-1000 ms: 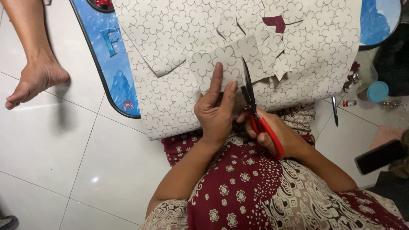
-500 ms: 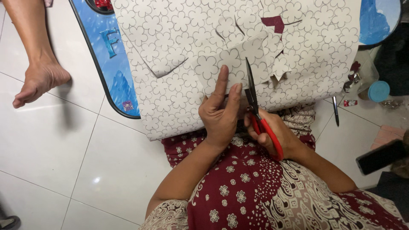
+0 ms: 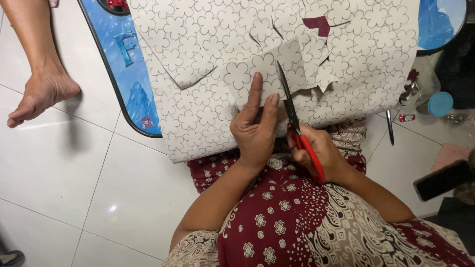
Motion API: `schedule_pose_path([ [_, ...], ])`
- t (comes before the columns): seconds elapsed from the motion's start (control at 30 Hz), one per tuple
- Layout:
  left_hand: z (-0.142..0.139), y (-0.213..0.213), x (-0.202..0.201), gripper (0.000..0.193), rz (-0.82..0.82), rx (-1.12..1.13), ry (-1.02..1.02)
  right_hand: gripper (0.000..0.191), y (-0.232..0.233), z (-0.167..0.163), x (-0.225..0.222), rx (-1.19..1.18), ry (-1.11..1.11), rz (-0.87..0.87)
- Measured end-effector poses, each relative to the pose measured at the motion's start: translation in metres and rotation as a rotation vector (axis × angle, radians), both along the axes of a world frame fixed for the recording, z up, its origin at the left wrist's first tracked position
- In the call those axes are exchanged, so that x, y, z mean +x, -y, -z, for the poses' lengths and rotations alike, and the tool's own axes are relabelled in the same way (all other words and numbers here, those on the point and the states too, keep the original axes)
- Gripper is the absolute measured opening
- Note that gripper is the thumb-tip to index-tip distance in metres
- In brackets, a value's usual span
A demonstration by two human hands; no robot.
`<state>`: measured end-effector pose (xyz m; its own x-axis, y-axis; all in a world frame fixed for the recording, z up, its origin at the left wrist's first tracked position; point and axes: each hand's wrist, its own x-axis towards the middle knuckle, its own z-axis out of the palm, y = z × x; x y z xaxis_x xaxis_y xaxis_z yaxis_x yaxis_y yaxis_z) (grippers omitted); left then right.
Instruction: The person sits on the floor with patterned fabric laid over their lap and cuts small pieces from it using red-handled scissors. They repeatedly reposition the fabric, trim along marked lines, and set cut pieces aside as a pile of cut pieces accumulates on the fabric.
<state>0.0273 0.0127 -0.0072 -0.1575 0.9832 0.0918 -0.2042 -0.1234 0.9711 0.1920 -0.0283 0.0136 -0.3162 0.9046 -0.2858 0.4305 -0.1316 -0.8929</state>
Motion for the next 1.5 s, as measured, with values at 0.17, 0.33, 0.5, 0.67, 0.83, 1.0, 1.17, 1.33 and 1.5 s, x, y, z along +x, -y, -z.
schedule_pose_path([
  [0.17,0.005,-0.001,0.001,0.049,0.023,-0.023,0.069,0.084,0.001,0.004,0.001,0.035,0.013,-0.006],
  [0.33,0.01,-0.002,0.0,0.048,0.026,-0.02,0.07,0.08,0.001,0.003,0.003,0.067,-0.028,-0.01],
  [0.5,0.012,-0.002,-0.001,0.051,0.004,-0.045,0.062,0.079,0.002,0.007,0.005,-0.119,-0.123,0.041],
  [0.67,0.013,-0.006,-0.009,0.049,-0.047,-0.058,0.002,0.079,0.0,0.005,0.005,-0.047,-0.054,-0.015],
  [0.83,0.008,-0.003,-0.011,0.044,-0.054,0.001,-0.091,0.093,-0.006,-0.009,0.001,-0.064,-0.124,-0.082],
  [1.0,0.002,0.007,-0.002,0.041,0.065,-0.037,0.084,0.11,-0.011,-0.021,-0.003,-0.033,-0.142,-0.095],
  [1.17,-0.002,0.011,-0.001,0.037,0.082,0.028,0.009,0.115,-0.014,-0.023,0.001,-0.007,-0.082,-0.064],
  [1.33,-0.001,0.013,0.0,0.036,0.093,0.048,-0.024,0.112,-0.01,-0.013,0.002,-0.067,-0.127,0.014],
  [1.5,0.002,0.013,0.001,0.037,0.092,0.043,0.003,0.107,-0.007,-0.005,0.004,-0.085,-0.146,0.073],
])
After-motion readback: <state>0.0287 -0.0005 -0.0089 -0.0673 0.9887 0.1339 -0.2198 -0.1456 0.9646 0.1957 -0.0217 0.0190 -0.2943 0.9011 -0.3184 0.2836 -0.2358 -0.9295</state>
